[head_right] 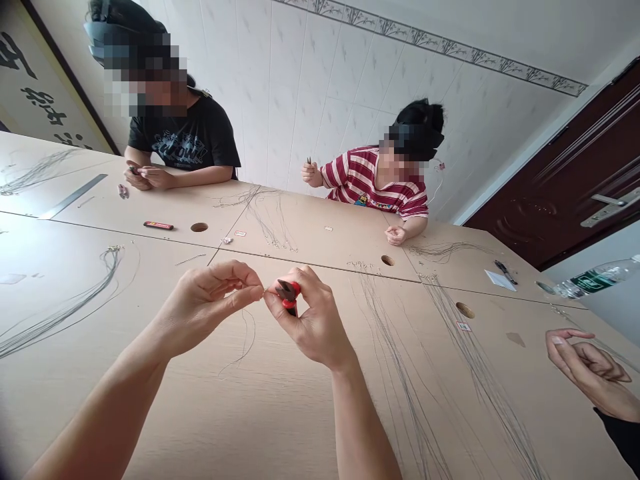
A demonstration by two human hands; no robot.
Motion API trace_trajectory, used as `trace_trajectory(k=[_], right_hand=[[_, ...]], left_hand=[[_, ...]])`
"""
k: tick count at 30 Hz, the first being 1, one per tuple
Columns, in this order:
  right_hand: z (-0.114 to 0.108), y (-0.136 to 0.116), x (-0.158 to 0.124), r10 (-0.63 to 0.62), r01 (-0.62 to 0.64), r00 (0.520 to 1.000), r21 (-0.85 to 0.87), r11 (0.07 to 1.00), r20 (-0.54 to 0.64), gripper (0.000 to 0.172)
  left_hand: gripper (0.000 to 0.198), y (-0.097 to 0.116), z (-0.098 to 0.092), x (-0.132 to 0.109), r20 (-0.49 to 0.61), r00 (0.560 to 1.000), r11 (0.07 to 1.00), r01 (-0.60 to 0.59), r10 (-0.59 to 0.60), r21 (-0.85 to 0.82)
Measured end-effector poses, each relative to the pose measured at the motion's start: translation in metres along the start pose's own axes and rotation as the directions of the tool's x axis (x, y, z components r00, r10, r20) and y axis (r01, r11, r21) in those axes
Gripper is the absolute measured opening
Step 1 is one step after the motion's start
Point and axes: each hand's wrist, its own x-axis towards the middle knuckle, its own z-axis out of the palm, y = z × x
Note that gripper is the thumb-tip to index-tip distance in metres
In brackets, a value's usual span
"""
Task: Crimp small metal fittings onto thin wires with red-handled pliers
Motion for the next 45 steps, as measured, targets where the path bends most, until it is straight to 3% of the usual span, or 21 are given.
trace_trajectory(k=[10, 19, 32, 40, 45], right_hand=[[0.0009, 0.0023, -0.0012, 0.048, -0.048, 0.999, 0.001, 0.999, -0.01, 0.01], [-0.0027, 0.0011, 0.0003, -0.181, 0.177, 0.983, -0.254, 0.951, 0.007, 0.017], [-0.003, 0.0002, 0.0007, -0.04, 0.036, 0.999, -0.163, 0.986, -0.023, 0.014], [-0.0009, 0.0015, 0.0008, -0.05, 0.047, 0.999, -0.171, 0.984, -0.015, 0.013], [-0.002, 0.001, 0.0011, -0.141, 0.137, 0.99, -0.224, 0.965, 0.0, 0.015]], left_hand=[[0.017, 0.005, 0.0028, -0.0002, -0.043, 0.998, 0.982, -0.044, 0.053, 0.182], [0.018, 0.0065, 0.0049, -0.0013, -0.028, 0.999, 0.971, -0.034, 0.042, 0.238], [0.01, -0.0006, -0.0039, -0.0006, 0.01, 1.0, 0.996, 0.002, -0.003, 0.09], [0.018, 0.0045, -0.002, -0.0008, 0.013, 1.0, 0.979, -0.006, 0.003, 0.205], [0.02, 0.0066, -0.0007, -0.0015, 0.027, 0.999, 0.966, -0.033, 0.027, 0.257]])
